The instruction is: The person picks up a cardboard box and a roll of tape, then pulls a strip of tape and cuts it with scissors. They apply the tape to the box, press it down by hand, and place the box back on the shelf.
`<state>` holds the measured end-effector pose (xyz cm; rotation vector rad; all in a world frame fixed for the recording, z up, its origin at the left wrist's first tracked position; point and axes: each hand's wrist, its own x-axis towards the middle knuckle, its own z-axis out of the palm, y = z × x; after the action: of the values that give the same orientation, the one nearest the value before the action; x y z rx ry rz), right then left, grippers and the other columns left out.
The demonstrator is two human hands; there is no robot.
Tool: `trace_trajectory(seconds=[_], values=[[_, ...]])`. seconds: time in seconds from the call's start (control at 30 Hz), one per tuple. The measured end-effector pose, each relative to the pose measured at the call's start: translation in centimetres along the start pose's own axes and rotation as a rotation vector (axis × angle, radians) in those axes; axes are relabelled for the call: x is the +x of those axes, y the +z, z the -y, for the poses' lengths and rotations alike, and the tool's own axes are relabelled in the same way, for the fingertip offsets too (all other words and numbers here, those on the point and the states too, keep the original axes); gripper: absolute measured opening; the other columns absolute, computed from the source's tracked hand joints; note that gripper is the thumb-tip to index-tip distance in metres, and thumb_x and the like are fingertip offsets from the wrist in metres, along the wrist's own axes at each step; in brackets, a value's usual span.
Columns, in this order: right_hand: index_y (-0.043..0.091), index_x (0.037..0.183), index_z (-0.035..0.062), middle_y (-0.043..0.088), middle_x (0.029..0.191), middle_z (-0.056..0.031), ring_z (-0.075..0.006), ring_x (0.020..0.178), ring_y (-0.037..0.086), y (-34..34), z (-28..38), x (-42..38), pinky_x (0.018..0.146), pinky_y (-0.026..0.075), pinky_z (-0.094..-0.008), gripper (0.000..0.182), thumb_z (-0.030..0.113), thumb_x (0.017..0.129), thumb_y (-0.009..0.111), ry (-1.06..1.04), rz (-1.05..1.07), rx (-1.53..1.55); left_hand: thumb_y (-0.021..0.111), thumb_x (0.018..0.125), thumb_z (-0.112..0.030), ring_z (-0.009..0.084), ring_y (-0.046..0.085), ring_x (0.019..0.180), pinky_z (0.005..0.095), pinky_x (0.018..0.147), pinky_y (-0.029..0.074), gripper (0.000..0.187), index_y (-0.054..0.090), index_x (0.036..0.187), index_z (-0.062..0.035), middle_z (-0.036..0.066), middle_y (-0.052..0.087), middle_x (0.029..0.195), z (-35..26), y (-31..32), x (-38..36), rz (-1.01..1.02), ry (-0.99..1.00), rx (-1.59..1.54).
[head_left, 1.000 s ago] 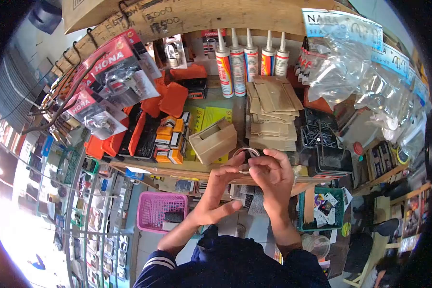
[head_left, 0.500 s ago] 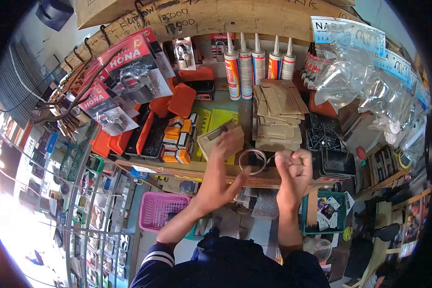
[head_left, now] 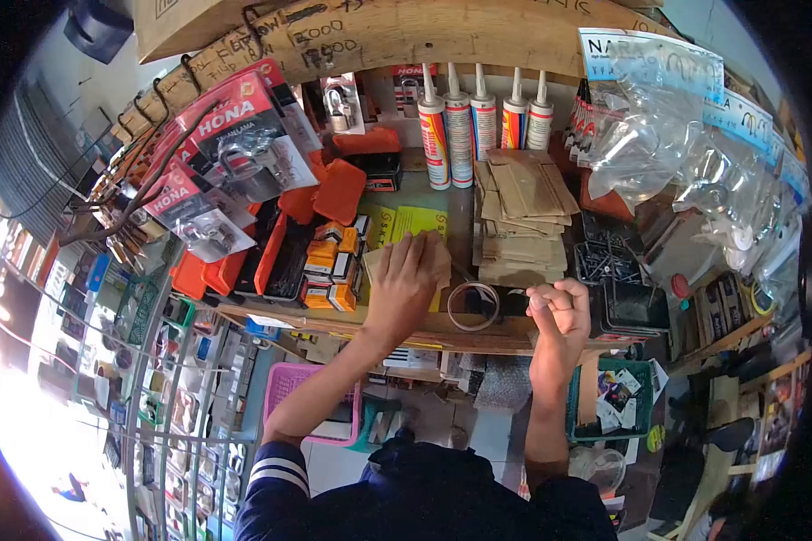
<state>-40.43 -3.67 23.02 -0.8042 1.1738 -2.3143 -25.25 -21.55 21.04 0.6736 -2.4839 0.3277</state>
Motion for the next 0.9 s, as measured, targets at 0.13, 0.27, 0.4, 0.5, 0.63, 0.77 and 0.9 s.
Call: trace_trajectory(seconds=[0.13, 0.27, 0.4, 0.5, 0.63, 0.77, 0.9], values=[[0.052, 0.116, 0.0060, 0.069, 0.099, -0.0103, -0.0164, 0.095, 0.063, -0.5, -0.5, 0.1, 0.083, 0.049, -0.0291, 0.033, 0.002, 0.090, 0.072, 0.003, 0.014, 0.002, 0.070, 0.087, -0.027, 0.0373, 0.050, 0.130, 0.0548, 0.109, 0.038, 0.064, 0.050, 0.144, -0.0086, 0.016, 0.052, 0.142, 1.7, -1.2, 0.2, 0.046, 0.062, -0.054], [0.052, 0.115, 0.0057, 0.069, 0.099, -0.0104, -0.0168, 0.095, 0.064, -0.2, -0.9, 0.1, 0.083, 0.050, -0.0295, 0.031, 0.003, 0.090, 0.071, 0.045, 0.045, -0.016, 0.069, 0.088, -0.032, 0.0352, 0.052, 0.128, 0.0541, 0.108, 0.039, 0.063, 0.048, 0.147, -0.0193, 0.014, 0.051, 0.143, 4.2, -3.0, 0.8, 0.133, 0.132, -0.036], [0.053, 0.115, 0.0047, 0.069, 0.100, -0.0109, -0.0164, 0.097, 0.064, 0.2, -1.3, 0.4, 0.086, 0.050, -0.0303, 0.030, 0.002, 0.091, 0.071, 0.061, 0.141, 0.019, 0.068, 0.089, -0.039, 0.0341, 0.053, 0.127, 0.0535, 0.108, 0.040, 0.067, 0.044, 0.150, -0.0248, 0.012, 0.052, 0.143, 5.4, -3.0, 0.8, 0.314, 0.117, -0.239], [0.053, 0.115, 0.0035, 0.068, 0.101, -0.0112, -0.0156, 0.098, 0.064, 0.6, -1.2, 0.9, 0.088, 0.050, -0.0305, 0.029, 0.001, 0.092, 0.070, 0.082, 0.217, -0.040, 0.067, 0.089, -0.041, 0.0336, 0.053, 0.127, 0.0525, 0.107, 0.040, 0.068, 0.043, 0.151, -0.0255, 0.012, 0.052, 0.142, 5.4, -2.6, 0.2, 0.216, 0.161, -0.152], [0.053, 0.115, 0.0029, 0.068, 0.103, -0.0109, -0.0158, 0.099, 0.064, 1.4, -1.3, 1.4, 0.088, 0.051, -0.0308, 0.028, 0.001, 0.093, 0.069, 0.090, 0.263, -0.069, 0.065, 0.090, -0.043, 0.0326, 0.052, 0.130, 0.0515, 0.106, 0.041, 0.067, 0.043, 0.151, -0.0250, 0.012, 0.053, 0.142, 4.8, -3.1, 0.1, 0.072, 0.200, -0.027], [0.054, 0.116, 0.0019, 0.068, 0.104, -0.0105, -0.0156, 0.100, 0.065, 1.6, -1.8, 1.3, 0.088, 0.051, -0.0309, 0.027, 0.003, 0.093, 0.069, 0.134, 0.321, -0.077, 0.064, 0.090, -0.043, 0.0324, 0.052, 0.131, 0.0519, 0.107, 0.041, 0.067, 0.042, 0.151, -0.0239, 0.013, 0.052, 0.143, 4.8, -3.0, 0.2, 0.066, 0.194, -0.003], [0.054, 0.118, 0.0013, 0.069, 0.104, -0.0101, -0.0143, 0.099, 0.065, 1.4, -2.4, 0.9, 0.088, 0.051, -0.0306, 0.029, 0.004, 0.094, 0.069, 0.119, 0.368, -0.117, 0.064, 0.091, -0.041, 0.0334, 0.050, 0.134, 0.0515, 0.107, 0.041, 0.066, 0.045, 0.149, -0.0162, 0.013, 0.051, 0.146, 4.9, -2.1, 0.0, 0.094, 0.163, -0.040]])
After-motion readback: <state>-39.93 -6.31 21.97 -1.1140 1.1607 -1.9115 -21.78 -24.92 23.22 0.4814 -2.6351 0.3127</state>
